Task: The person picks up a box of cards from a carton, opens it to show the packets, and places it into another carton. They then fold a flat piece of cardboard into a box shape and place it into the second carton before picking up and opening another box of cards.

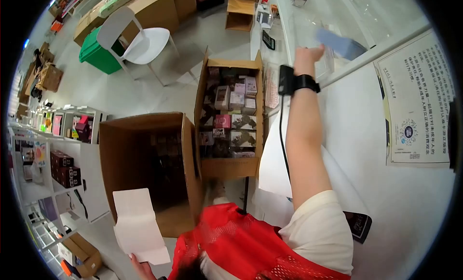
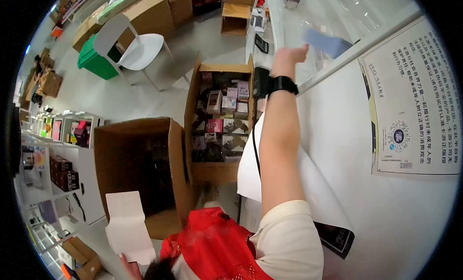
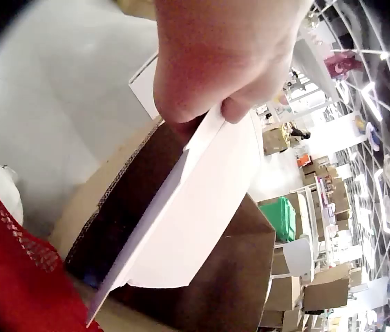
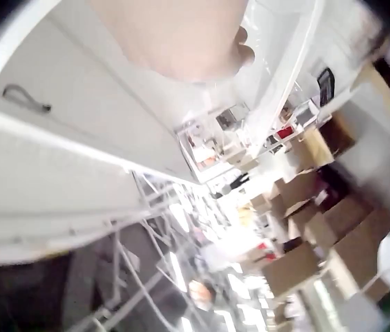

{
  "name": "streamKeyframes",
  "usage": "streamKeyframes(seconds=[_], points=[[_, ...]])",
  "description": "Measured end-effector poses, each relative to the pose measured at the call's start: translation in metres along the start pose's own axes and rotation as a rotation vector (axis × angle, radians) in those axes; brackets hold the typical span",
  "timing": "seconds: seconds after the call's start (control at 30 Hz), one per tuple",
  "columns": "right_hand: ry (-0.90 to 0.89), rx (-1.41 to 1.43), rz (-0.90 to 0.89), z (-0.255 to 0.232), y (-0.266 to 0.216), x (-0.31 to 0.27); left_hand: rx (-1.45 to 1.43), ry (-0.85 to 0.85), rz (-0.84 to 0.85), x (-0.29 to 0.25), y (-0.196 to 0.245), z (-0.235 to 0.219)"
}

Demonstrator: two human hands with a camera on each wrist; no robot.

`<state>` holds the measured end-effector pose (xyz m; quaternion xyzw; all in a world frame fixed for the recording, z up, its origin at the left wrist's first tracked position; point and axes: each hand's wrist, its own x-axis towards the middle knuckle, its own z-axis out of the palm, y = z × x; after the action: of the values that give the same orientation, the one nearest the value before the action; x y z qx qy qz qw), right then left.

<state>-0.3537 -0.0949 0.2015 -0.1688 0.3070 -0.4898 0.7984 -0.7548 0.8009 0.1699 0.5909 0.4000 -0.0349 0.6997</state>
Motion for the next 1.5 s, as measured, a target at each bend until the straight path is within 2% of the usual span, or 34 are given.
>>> streamKeyframes(seconds=[0.03, 0.07, 0.13, 0.17, 0.2, 0.27, 0.37, 0.43, 0.47, 0.57, 0.63, 0.67, 0.77, 0.8, 0.9, 0.97, 1.07, 1.1, 1.23, 1.27, 1.3, 1.37, 1.43, 1.47, 1.5], points=[[0.009, 0.011, -0.007, -0.005, 0.018, -0.011, -0.170, -0.019, 0.026, 0.009, -0.005, -0.006], [-0.002, -0.004, -0.071, -0.007, 0.041, -0.022, -0.142, -0.034, 0.014, 0.009, -0.009, -0.015], [0.071, -0.172, 0.170, -0.008, 0.067, -0.110, -0.087, -0.057, -0.004, 0.007, 0.006, 0.010], [-0.301, 0.020, 0.321, -0.065, 0.127, -0.053, -0.111, -0.066, -0.001, 0.010, 0.009, 0.014], [-0.173, -0.223, 0.328, -0.055, 0.112, -0.132, -0.132, -0.071, 0.000, 0.014, 0.008, 0.015], [-0.049, -0.308, 0.458, -0.083, 0.150, -0.168, -0.152, -0.083, -0.009, 0.015, 0.017, 0.027], [-0.263, -0.584, 0.521, -0.134, 0.173, -0.240, -0.137, -0.059, -0.018, 0.004, 0.030, 0.049], [-0.353, -0.648, 0.581, -0.181, 0.194, -0.261, -0.198, -0.012, -0.050, 0.007, 0.028, 0.041], [-0.397, -0.673, 0.610, -0.197, 0.198, -0.276, -0.226, 0.009, -0.061, 0.008, 0.030, 0.036], [-0.944, -0.962, 0.530, -0.233, 0.190, -0.335, -0.280, 0.039, -0.003, 0.011, 0.036, 0.024], [-1.388, -1.560, 0.287, -0.239, 0.170, -0.381, -0.272, 0.051, 0.056, 0.016, 0.050, 0.021], [-1.469, -1.633, 0.173, -0.251, 0.166, -0.406, -0.266, 0.057, 0.080, 0.019, 0.061, 0.020], [-1.466, -1.665, 0.086, -0.281, 0.152, -0.465, -0.325, 0.037, 0.093, 0.038, 0.083, 0.011], [-1.480, -1.802, 0.029, -0.283, 0.144, -0.482, -0.342, 0.031, 0.082, 0.046, 0.087, 0.001], [-1.343, -1.965, 0.395, -0.305, 0.134, -0.517, -0.399, -0.013, 0.055, 0.075, 0.097, -0.030], [-1.390, -1.963, 0.321, -0.334, 0.131, -0.532, -0.442, -0.064, 0.038, 0.098, 0.098, -0.051], [-1.156, -2.088, 0.006, -0.350, 0.134, -0.549, -0.387, -0.102, 0.053, 0.141, 0.101, -0.102], [-1.092, -2.166, -0.016, -0.350, 0.137, -0.552, -0.379, -0.103, 0.046, 0.150, 0.099, -0.123], [-1.096, -2.246, -0.199, -0.366, 0.141, -0.543, -0.427, 0.018, 0.044, 0.145, 0.133, -0.192], [-1.030, -2.383, -0.114, -0.360, 0.139, -0.546, -0.438, 0.045, 0.053, 0.146, 0.135, -0.211], [-1.029, -2.427, -0.167, -0.372, 0.140, -0.536, -0.437, 0.031, 0.074, 0.149, 0.133, -0.231], [-0.882, -2.589, -0.024, -0.343, 0.140, -0.558, -0.433, 0.010, 0.108, 0.156, 0.122, -0.266], [-0.920, -2.751, -0.845, -0.352, 0.154, -0.563, -0.360, 0.073, 0.149, 0.160, 0.116, -0.277], [-0.917, -2.737, -1.294, -0.350, 0.165, -0.563, -0.327, 0.105, 0.172, 0.161, 0.111, -0.278], [-1.000, -2.750, -1.142, -0.348, 0.179, -0.563, -0.112, 0.185, 0.168, 0.162, 0.108, -0.279]])
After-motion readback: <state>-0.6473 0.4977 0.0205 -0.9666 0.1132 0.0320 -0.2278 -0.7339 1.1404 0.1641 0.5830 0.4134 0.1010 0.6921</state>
